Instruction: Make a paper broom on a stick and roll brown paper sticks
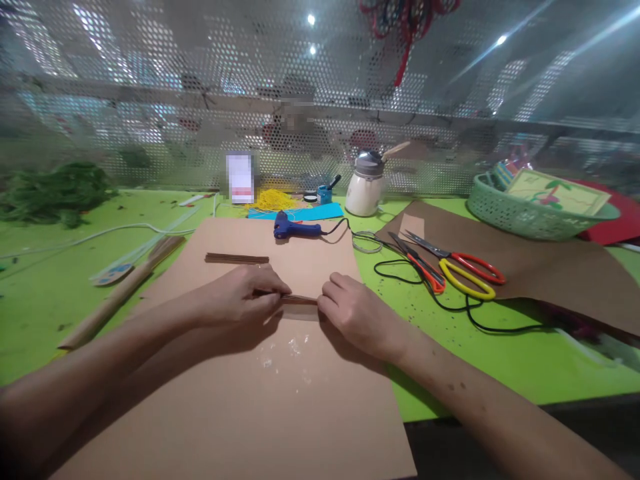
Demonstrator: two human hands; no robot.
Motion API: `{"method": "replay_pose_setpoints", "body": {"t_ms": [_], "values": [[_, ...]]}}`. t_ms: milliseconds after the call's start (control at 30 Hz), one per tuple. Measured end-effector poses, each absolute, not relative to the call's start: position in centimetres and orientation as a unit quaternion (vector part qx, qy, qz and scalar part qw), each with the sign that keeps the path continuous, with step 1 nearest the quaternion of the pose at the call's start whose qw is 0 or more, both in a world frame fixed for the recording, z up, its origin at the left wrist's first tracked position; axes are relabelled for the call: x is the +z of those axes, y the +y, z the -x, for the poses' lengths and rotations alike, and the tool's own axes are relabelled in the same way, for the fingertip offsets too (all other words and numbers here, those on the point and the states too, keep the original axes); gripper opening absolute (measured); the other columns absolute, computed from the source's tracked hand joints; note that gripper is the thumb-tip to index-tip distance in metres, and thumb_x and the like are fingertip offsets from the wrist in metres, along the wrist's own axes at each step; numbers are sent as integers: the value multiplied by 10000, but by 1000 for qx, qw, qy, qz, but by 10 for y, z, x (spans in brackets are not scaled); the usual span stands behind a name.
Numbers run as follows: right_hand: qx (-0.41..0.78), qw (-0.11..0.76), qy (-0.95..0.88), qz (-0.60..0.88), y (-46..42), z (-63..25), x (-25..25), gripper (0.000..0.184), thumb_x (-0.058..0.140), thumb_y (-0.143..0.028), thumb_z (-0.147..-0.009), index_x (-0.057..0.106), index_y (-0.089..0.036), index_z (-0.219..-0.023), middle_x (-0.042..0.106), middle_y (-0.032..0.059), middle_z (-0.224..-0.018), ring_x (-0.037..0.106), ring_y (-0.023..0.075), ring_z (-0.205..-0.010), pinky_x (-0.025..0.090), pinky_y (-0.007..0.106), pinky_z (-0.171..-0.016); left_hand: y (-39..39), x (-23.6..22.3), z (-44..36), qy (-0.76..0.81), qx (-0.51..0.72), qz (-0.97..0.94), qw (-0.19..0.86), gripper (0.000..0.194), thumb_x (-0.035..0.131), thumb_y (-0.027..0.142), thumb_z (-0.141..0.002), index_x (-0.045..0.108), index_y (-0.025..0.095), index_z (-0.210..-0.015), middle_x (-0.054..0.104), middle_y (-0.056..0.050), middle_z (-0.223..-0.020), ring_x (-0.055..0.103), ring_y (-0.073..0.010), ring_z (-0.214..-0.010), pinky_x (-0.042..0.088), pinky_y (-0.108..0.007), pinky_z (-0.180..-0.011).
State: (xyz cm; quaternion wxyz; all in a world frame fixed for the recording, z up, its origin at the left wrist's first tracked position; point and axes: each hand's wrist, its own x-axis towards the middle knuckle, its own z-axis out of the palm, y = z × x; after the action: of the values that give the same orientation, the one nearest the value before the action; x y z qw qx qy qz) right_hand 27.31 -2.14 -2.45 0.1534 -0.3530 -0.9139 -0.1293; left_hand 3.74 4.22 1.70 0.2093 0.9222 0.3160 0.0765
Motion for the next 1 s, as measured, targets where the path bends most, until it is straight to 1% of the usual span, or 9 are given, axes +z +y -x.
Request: {"method": "replay_pose_setpoints", "body": {"t_ms": [167, 267, 367, 433, 533, 700, 767, 900, 1000], "values": [[-160, 160, -925, 306, -26, -261, -12, 234, 474, -32, -886, 589, -131, -709, 520, 76, -722, 384, 201, -706, 331, 355, -630, 42, 28, -37, 335, -2, -881, 334, 384, 369, 361, -935, 537, 169, -648, 496, 18, -598, 421, -120, -558, 312, -241, -524], [-182, 170, -928, 276, -25, -258, -5, 267, 442, -39, -917, 621, -117, -734, 531, 88, -728, 383, 210, -711, 334, 354, -624, 43, 29, -31, 323, -6, -852, 412, 362, 417, 402, -930, 589, 166, -715, 575, 5, -673, 479, -129, -612, 351, -233, -557], [-194, 162, -927, 276, -23, -257, -2, 295, 425, -51, -934, 631, -125, -737, 539, 94, -737, 385, 215, -715, 339, 355, -625, 42, 30, -28, 306, -6, -774, 554, 323, 453, 417, -928, 632, 180, -800, 665, -14, -747, 551, -143, -655, 406, -242, -614], [-198, 157, -928, 276, -22, -257, -2, 303, 422, -59, -938, 633, -131, -734, 544, 98, -742, 386, 219, -714, 343, 357, -623, 40, 31, -28, 292, -7, -704, 647, 302, 464, 413, -931, 636, 191, -818, 692, -19, -737, 589, -150, -653, 429, -253, -632], [-194, 166, -928, 272, -21, -257, -5, 312, 415, -61, -939, 638, -136, -735, 552, 104, -745, 388, 223, -709, 357, 365, -620, 36, 30, -30, 290, -3, -649, 703, 263, 500, 392, -921, 643, 195, -822, 707, -18, -702, 631, -159, -654, 455, -272, -666], [-126, 206, -922, 302, -20, -260, -13, 272, 415, -64, -941, 650, -122, -817, 591, 114, -790, 433, 226, -750, 411, 378, -667, 36, 22, -35, 325, 21, -633, 703, 216, 525, 349, -901, 627, 177, -820, 692, -9, -620, 657, -171, -633, 486, -311, -728], [-55, 258, -908, 327, -20, -262, -14, 224, 443, -76, -933, 648, -127, -860, 602, 110, -834, 476, 226, -794, 440, 376, -700, 37, 17, -35, 340, 36, -648, 681, 206, 515, 337, -895, 615, 177, -812, 685, -7, -612, 659, -173, -640, 489, -309, -721], [106, 410, -817, 392, -19, -263, -11, 179, 536, -106, -888, 640, -148, -1028, 636, 101, -994, 568, 208, -921, 485, 353, -806, 36, 13, -38, 370, 28, -737, 566, 206, 483, 316, -886, 629, 173, -863, 689, -19, -672, 648, -180, -672, 455, -268, -626], [203, 390, -782, 441, -19, -258, -5, 146, 541, -180, -912, 670, -164, -978, 670, 67, -936, 611, 175, -842, 490, 307, -757, 32, 16, -41, 364, 26, -814, 452, 221, 461, 293, -885, 645, 172, -861, 684, -19, -743, 611, -164, -685, 422, -247, -613]]}}
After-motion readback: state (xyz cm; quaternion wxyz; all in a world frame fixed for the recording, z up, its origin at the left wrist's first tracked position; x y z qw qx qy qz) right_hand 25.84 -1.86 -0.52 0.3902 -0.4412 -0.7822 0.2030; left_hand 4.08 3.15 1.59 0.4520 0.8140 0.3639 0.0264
